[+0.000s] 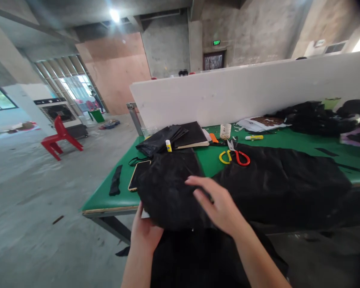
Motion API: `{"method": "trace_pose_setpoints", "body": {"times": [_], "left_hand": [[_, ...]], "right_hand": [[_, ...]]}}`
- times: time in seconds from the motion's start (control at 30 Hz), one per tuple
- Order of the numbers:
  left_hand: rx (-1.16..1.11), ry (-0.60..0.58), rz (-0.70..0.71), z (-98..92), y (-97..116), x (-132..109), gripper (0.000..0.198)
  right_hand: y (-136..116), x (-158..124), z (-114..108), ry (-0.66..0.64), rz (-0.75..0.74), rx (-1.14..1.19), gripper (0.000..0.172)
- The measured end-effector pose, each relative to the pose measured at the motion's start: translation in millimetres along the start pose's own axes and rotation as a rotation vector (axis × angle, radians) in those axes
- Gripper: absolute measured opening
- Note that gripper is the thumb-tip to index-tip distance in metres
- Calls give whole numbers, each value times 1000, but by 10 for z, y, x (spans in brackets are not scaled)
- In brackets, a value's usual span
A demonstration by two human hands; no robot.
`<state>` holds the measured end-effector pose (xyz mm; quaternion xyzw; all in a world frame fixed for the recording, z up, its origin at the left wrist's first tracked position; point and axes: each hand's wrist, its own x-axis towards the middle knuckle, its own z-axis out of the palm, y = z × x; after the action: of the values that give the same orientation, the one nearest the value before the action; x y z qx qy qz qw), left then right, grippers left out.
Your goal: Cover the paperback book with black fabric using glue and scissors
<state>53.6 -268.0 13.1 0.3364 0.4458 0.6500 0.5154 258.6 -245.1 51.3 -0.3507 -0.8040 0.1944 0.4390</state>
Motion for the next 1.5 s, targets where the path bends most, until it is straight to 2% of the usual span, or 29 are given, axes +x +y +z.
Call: {"method": "trace_pose_setpoints", "body": {"times": [0.07, 0.1, 0.13, 0.2, 0.33, 0.5, 0.57, 0.63, 0.7, 0.77, 0.8, 0.83, 0.9, 0.97, 1.03, 1.1, 1.17, 1.3, 1.4, 1.5], "left_hand": [[-61, 36, -61, -117, 32, -46, 31], [-93, 55, -97, -176, 44, -67, 31], [-130, 73, -138, -233, 54, -88, 30], [-189, 103, -212, -337, 62, -134, 31], [-270, 142, -322, -470, 3, -252, 28], [-342, 208, -334, -504, -129, -381, 21], [-388, 200, -343, -491, -161, -397, 23], [-423, 178, -365, -474, -173, -400, 25], [-397, 190, -380, -460, -165, -406, 26], [-351, 219, -389, -442, -140, -422, 28], [-338, 223, -388, -427, -125, -434, 30], [-333, 221, -383, -407, -112, -450, 31], [-357, 184, -365, -349, -105, -483, 33], [-413, 116, -340, -274, -137, -514, 33], [-482, 8, -332, -195, -208, -538, 33], [-530, -86, -334, -119, -303, -553, 34], [-558, -133, -326, -45, -399, -563, 36], [-590, -191, -313, 98, -528, -563, 42], [-552, -230, -334, 178, -555, -548, 42], [-506, -248, -329, 232, -530, -533, 44]], "right_hand": [[284, -47, -74, 185, 200, -162, 33], [413, -67, -76, 180, 256, -279, 34], [516, -80, -56, 136, 251, -373, 35], [613, -78, 46, 49, 165, -534, 37], [462, 36, 400, -108, 2, -644, 45], [251, 145, 898, -377, 16, -528, 73], [182, 149, 1022, -417, 10, -474, 78], [84, 157, 1051, -461, -19, -371, 78], [-40, 178, 973, -564, -68, -152, 75], [-153, 200, 802, -631, -88, 186, 67], [-189, 203, 692, -610, -76, 364, 62], [-202, 197, 571, -532, -50, 514, 57], [-144, 152, 321, -300, 11, 655, 46], [24, 61, 89, -96, 87, 555, 34], [255, -59, -92, -34, 163, 308, 27], [474, -182, -200, -88, 167, 69, 28], [620, -281, -234, -189, 79, -83, 31], [671, -370, -152, -359, -75, -238, 40], [633, -379, -62, -383, -132, -297, 46], [616, -389, -1, -331, -161, -329, 47]]}}
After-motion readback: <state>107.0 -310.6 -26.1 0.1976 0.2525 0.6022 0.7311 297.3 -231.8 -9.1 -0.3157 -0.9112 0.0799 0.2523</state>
